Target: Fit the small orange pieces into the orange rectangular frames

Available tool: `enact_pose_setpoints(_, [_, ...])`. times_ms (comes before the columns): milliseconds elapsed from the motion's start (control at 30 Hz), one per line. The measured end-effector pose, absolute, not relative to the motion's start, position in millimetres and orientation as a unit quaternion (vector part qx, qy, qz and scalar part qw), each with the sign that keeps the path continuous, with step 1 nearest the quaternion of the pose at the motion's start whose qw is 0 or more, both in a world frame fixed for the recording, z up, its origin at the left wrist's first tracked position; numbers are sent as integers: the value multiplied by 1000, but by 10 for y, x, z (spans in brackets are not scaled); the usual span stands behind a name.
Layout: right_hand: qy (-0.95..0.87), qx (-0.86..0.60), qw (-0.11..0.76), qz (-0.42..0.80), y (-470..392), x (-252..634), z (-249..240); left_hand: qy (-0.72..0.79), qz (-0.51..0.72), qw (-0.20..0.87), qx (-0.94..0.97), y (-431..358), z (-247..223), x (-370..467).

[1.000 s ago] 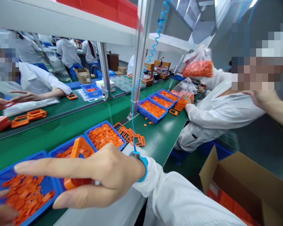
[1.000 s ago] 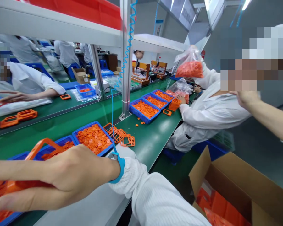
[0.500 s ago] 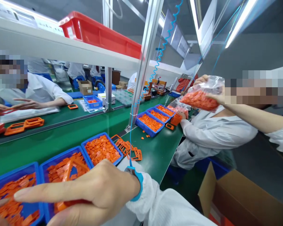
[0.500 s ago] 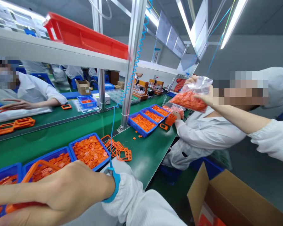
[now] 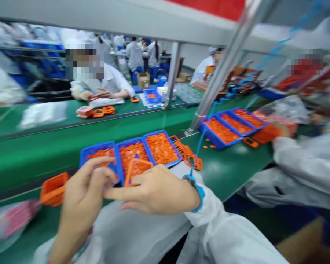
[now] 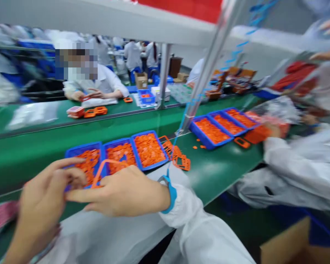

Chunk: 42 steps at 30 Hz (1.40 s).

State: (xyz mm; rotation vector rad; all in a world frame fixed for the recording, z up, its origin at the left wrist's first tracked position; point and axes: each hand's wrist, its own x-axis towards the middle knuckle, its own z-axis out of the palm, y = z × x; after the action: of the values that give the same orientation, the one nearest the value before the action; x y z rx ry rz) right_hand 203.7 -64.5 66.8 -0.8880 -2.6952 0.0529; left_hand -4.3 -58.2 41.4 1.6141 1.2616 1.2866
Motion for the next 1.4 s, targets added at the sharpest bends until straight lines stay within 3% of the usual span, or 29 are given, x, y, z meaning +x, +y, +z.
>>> enact_pose_setpoints(333, [-938,-294,176,-59,-671,1780,405,525,397,381,650,-541,442,101])
enact_pose_setpoints(433, [-935,-288,196,-68,-641,1800,386,529,441,383,616,-526,426,71])
enact_pose_setpoints(667, [-893,-294,341,17,-444,2081,517,515,573,387,507,-435,426,-47])
enact_pose_setpoints(1100, [-883,-278,378,17,-372,1853,325,485,588,396,513,-428,406,-74])
enact_pose_setpoints(1400, [-869,-313,384,15,-319,1866,312,525,620,304,497,-10,-398,112])
